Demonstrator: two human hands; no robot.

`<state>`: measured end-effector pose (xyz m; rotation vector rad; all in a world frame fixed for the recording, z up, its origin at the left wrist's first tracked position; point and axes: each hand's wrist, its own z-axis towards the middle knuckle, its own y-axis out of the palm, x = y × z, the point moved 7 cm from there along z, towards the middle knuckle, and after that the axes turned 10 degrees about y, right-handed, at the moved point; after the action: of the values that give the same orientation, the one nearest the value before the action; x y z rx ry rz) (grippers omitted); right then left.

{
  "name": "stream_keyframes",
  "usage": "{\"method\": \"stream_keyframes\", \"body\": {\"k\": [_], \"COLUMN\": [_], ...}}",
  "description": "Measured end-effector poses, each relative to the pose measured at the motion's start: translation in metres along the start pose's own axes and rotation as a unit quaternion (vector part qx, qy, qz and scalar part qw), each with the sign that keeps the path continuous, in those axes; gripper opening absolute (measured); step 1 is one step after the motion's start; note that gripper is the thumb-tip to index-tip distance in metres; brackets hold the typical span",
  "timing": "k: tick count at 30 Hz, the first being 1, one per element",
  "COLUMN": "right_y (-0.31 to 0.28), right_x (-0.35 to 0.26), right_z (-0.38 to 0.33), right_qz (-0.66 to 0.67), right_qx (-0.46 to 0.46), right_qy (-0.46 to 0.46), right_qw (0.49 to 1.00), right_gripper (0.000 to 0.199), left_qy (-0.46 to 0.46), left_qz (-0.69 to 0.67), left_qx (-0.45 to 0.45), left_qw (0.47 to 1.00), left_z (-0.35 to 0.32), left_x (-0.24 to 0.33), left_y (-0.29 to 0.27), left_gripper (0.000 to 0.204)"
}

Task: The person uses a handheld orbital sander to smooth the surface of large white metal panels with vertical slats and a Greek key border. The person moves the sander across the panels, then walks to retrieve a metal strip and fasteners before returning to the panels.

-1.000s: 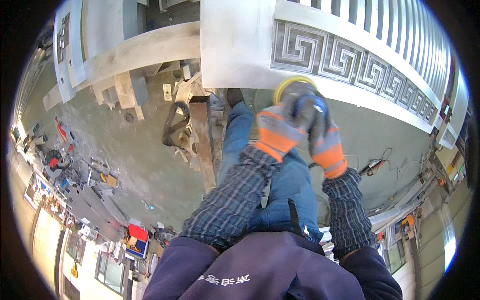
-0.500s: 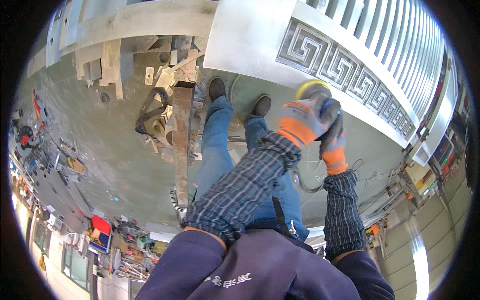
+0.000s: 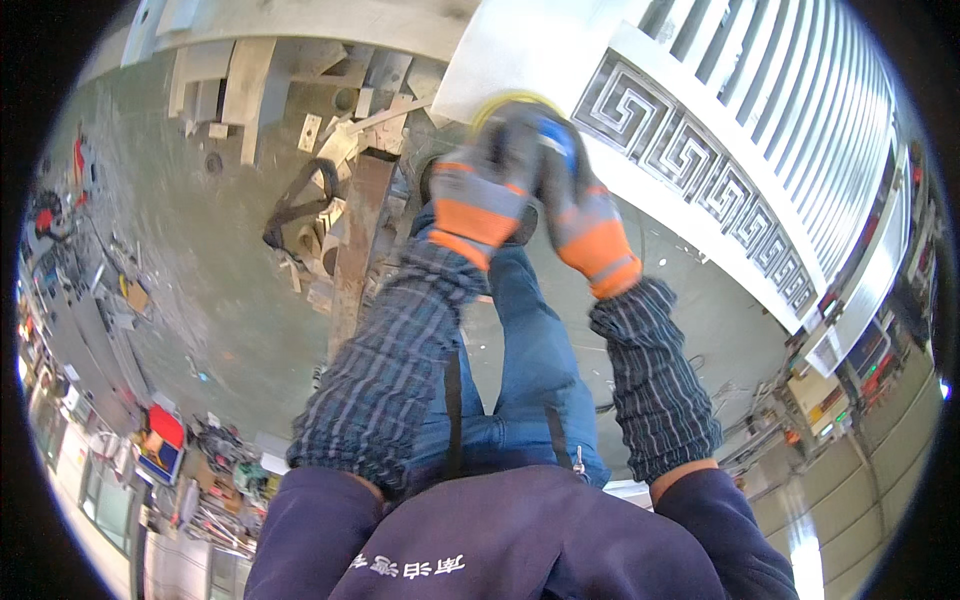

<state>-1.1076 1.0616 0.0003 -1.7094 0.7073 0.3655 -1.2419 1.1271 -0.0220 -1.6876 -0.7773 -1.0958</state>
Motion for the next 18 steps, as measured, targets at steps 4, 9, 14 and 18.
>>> {"method": "stream_keyframes", "body": {"k": [4, 9, 14, 18], "right_y": [-0.025, -0.069, -0.017, 0.005], "right_x": [0.094, 0.043, 0.033, 0.048], "right_z": [-0.080, -0.102, -0.093, -0.070], "right_qz": [-0.033, 0.023, -0.472, -0.618], "right_qx": [0.014, -0.104, -0.273, -0.284], "right_qy": [0.001, 0.127, 0.129, 0.114], "right_qw": [0.999, 0.986, 0.828, 0.724], "right_gripper": [0.066, 0.079, 0.082, 0.078], "left_qy": [0.036, -0.153, -0.399, -0.299], "left_qz": [0.002, -0.255, -0.702, -0.894], "left_qx": [-0.047, 0.088, 0.250, 0.148], "left_qw": [0.998, 0.951, 0.535, 0.301], "left_z": [-0.040, -0.147, -0.187, -0.139], "left_x": [0.036, 0.006, -0.030, -0.020], "left_y": [0.085, 0.137, 0.212, 0.240], "left_gripper": [0.040, 0.046, 0.053, 0.057]}}
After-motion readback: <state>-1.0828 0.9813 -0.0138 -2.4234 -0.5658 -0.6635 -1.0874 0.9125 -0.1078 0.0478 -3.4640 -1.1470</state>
